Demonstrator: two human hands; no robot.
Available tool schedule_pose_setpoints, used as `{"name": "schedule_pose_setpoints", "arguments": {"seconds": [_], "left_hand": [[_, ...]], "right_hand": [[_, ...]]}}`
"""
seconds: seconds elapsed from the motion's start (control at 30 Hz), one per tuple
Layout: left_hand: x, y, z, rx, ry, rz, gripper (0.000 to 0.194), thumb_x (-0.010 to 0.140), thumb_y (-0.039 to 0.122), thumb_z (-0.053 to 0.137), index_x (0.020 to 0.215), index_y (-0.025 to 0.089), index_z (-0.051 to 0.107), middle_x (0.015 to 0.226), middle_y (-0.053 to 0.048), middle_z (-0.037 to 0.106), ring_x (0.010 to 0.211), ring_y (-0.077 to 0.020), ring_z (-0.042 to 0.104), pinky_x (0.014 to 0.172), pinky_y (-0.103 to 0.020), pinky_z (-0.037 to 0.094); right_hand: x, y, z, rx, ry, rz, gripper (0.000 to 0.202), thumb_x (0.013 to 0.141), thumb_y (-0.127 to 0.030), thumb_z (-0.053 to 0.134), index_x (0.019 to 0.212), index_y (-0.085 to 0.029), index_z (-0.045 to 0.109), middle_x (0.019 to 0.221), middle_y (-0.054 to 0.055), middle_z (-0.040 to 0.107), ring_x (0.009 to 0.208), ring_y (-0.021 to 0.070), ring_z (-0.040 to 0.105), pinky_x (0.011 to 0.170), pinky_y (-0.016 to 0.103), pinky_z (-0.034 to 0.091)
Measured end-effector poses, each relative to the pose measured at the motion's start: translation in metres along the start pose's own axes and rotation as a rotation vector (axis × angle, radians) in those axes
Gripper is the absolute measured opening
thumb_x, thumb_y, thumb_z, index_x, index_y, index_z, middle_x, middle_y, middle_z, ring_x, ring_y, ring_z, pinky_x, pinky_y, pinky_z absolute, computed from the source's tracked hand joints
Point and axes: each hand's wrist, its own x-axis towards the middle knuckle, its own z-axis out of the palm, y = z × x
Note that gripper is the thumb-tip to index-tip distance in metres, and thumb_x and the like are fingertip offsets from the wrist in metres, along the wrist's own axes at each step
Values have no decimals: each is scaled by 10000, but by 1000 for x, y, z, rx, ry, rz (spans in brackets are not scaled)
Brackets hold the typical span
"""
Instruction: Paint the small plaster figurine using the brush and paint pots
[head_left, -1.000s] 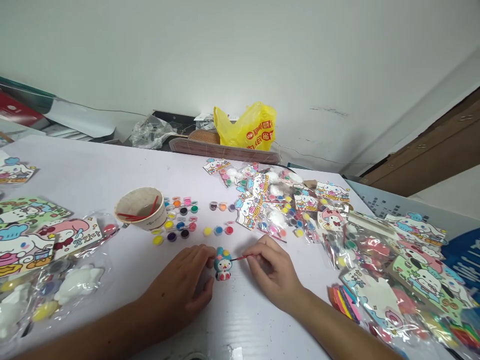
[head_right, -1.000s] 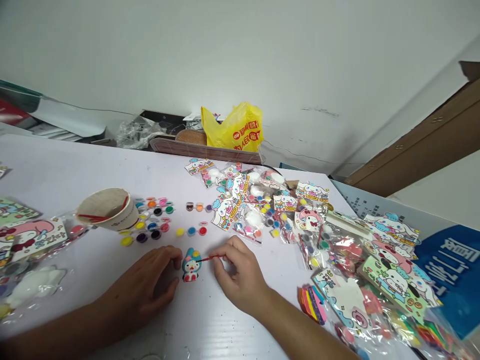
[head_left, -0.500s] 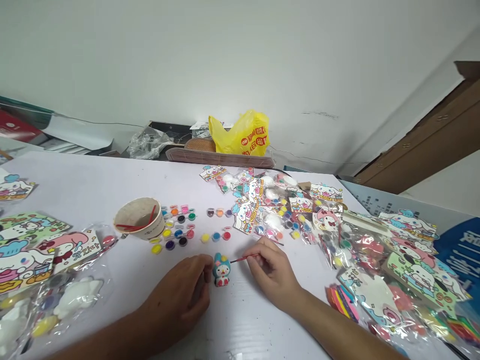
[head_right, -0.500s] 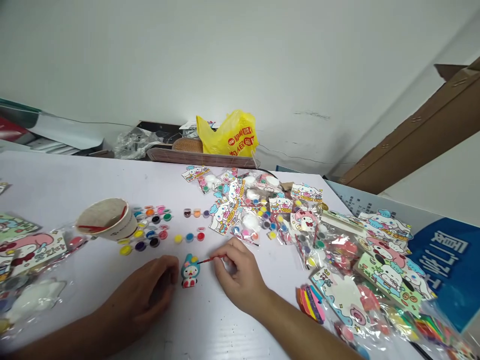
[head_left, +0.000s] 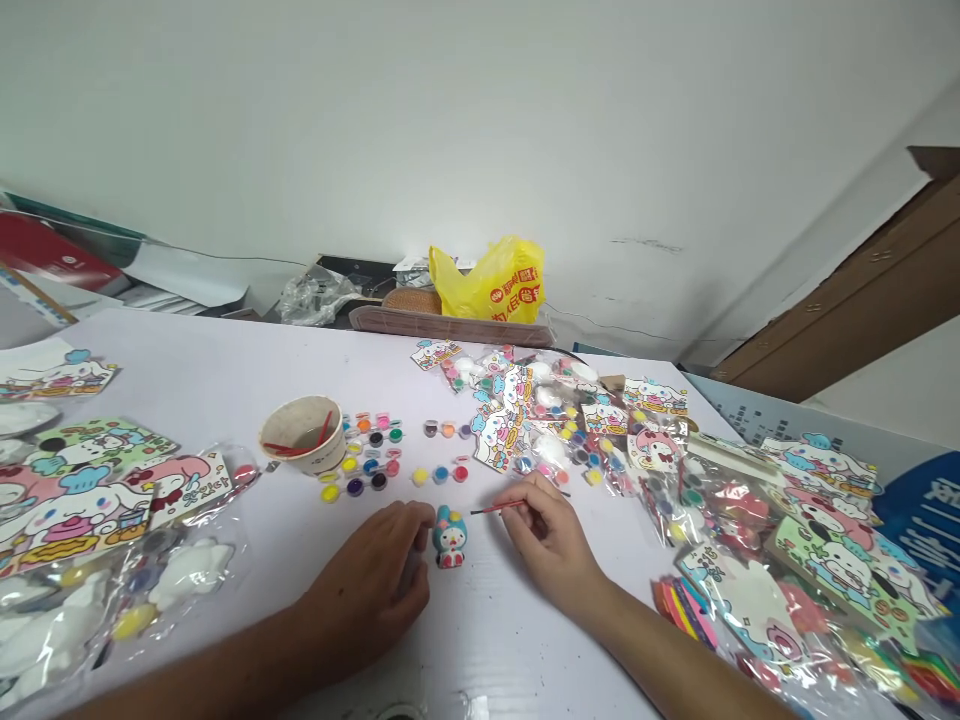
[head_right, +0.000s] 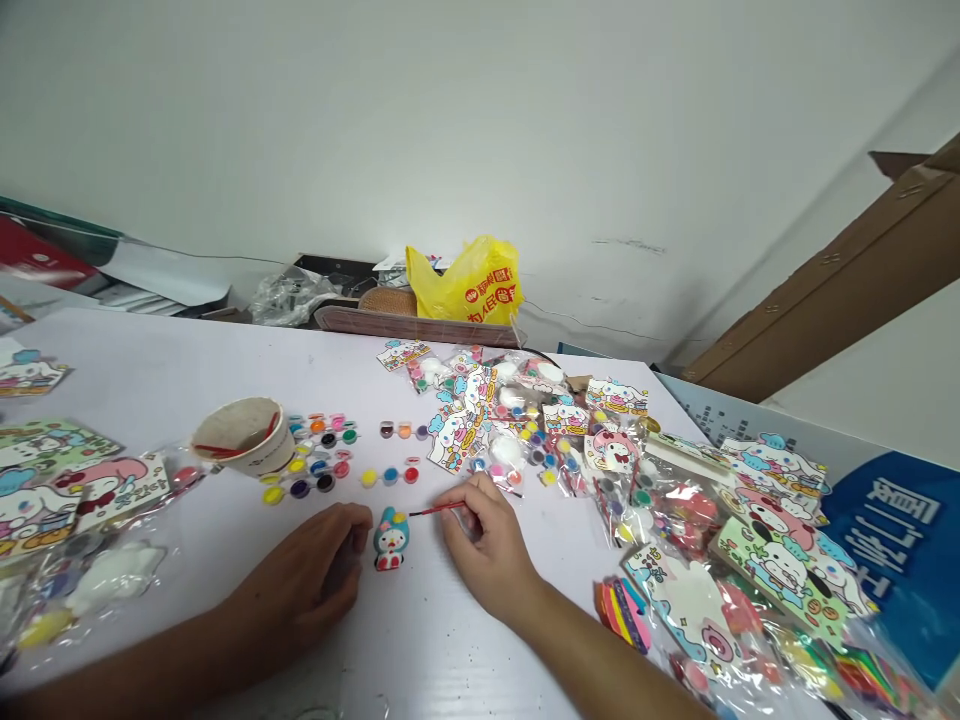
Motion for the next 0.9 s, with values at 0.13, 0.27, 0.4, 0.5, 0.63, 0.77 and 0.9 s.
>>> {"name": "schedule_pose_setpoints", "arguments": {"seconds": [0.13,0.27,0.4,0.5,0.63,0.77,0.9], "left_hand": [[-1,-7,6,31,107,51,318,783,136,431,1091,213,413,1020,-65,549,931,-244,557,766,-376,477],[0,-8,10,77,120,83,465,724,121,473,1179,195,408,1093,-89,524,1019,-266,522,892,-436,464],[3,-6,11,161,75,67,590,705,161,536,1277,163,391,1160,-121,516,1097,-303,490,969,-495,425],[6,-5,11,197,22,45,618,703,214,580,1293,155,406,1212,-138,519,1155,-329,473,1009,-517,400],[9,-3,10,221,-15,17,611,715,266,600,1290,154,426,1243,-148,524,1183,-340,463,1023,-523,388],[12,0,8,217,-30,-15,564,703,276,614,1238,177,466,1206,-133,535,1134,-325,491,996,-506,412],[13,1,6,205,-36,-21,578,695,273,623,1242,177,459,1202,-135,529,1138,-327,489,1000,-504,410]], "right_hand": [[1,3,2,9,11,-5,200,936,-270,523,917,-197,708,751,13,459,682,183,463,617,306,371],[1,6,3,7,18,-12,197,937,-265,523,935,-203,710,771,19,471,684,185,468,614,309,372],[1,6,3,-6,16,-15,189,932,-256,527,922,-203,707,763,18,472,676,184,468,608,310,372],[1,6,3,-11,1,-19,178,927,-245,530,912,-202,702,760,16,477,677,181,474,605,307,372],[1,6,2,-9,-11,-32,167,929,-238,534,905,-205,696,757,11,477,681,176,474,605,300,371],[1,5,1,-9,-20,-30,167,935,-246,534,900,-208,693,749,9,477,677,176,475,601,299,372],[1,4,1,-11,-17,-20,169,939,-249,531,901,-206,690,759,16,494,673,178,480,600,304,375]]}}
